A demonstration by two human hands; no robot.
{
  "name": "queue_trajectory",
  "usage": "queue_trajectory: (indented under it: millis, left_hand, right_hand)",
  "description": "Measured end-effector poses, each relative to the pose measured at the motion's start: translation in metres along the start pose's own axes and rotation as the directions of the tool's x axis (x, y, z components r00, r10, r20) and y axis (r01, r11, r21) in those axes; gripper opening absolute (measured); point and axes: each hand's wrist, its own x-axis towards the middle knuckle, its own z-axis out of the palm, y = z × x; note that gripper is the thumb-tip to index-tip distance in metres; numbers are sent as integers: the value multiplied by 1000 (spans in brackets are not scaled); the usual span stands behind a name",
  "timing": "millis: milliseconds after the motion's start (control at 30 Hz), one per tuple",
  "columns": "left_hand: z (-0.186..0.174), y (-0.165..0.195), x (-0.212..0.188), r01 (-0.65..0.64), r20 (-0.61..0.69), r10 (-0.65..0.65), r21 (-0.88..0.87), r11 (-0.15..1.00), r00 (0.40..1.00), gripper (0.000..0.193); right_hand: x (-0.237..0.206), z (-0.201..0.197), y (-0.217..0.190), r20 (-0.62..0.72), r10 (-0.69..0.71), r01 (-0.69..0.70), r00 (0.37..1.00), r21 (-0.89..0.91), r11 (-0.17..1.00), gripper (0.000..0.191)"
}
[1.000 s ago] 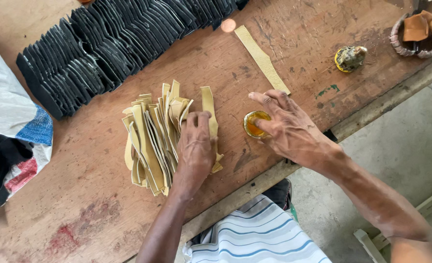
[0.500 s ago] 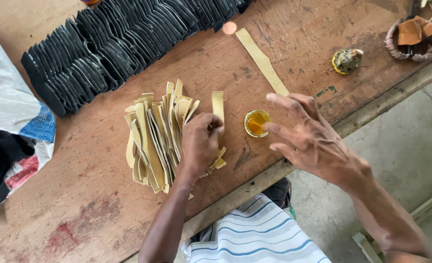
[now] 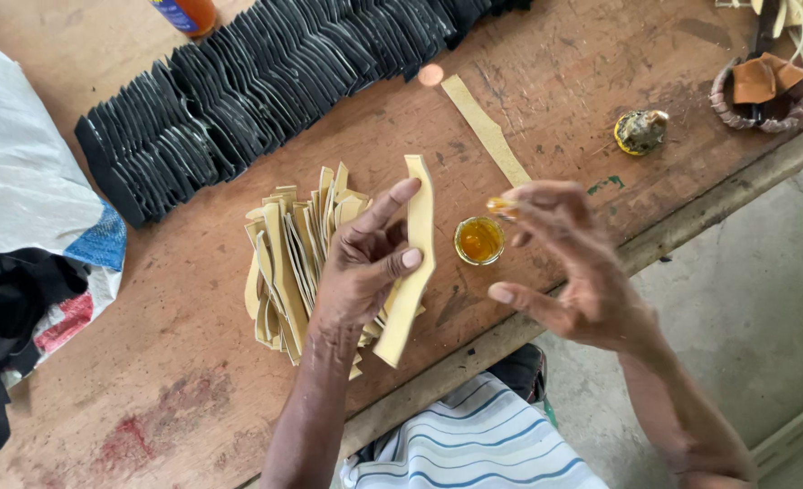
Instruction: The person applies a yellow adhesive to the edges of light-colored leather strips using a small brush and places them on a wooden table. The person also handles a stack of black leather pieces and a small glass jar containing the adhesive.
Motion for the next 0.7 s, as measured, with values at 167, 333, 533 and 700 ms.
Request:
queue_trajectory:
  millis: [167, 333, 533, 700]
  left_hand:
    - [10, 5, -2, 111, -8, -113, -142, 984, 994, 70]
    - [16, 8, -5, 121, 101, -106, -151, 981, 989, 69]
    - [19, 11, -7, 143, 127, -128, -120, 982, 984, 68]
    - [20, 12, -5, 124, 162, -100, -151, 981, 982, 67]
  right_hand:
    - [12, 3, 5, 112, -92, 87, 989, 48, 995, 94]
    - [27, -2, 3, 181, -60, 41, 982, 105, 994, 96]
    - [36, -4, 4, 192, -89, 73, 977, 89, 993, 95]
    - [35, -4, 5, 170, -99, 92, 981, 51, 994, 92]
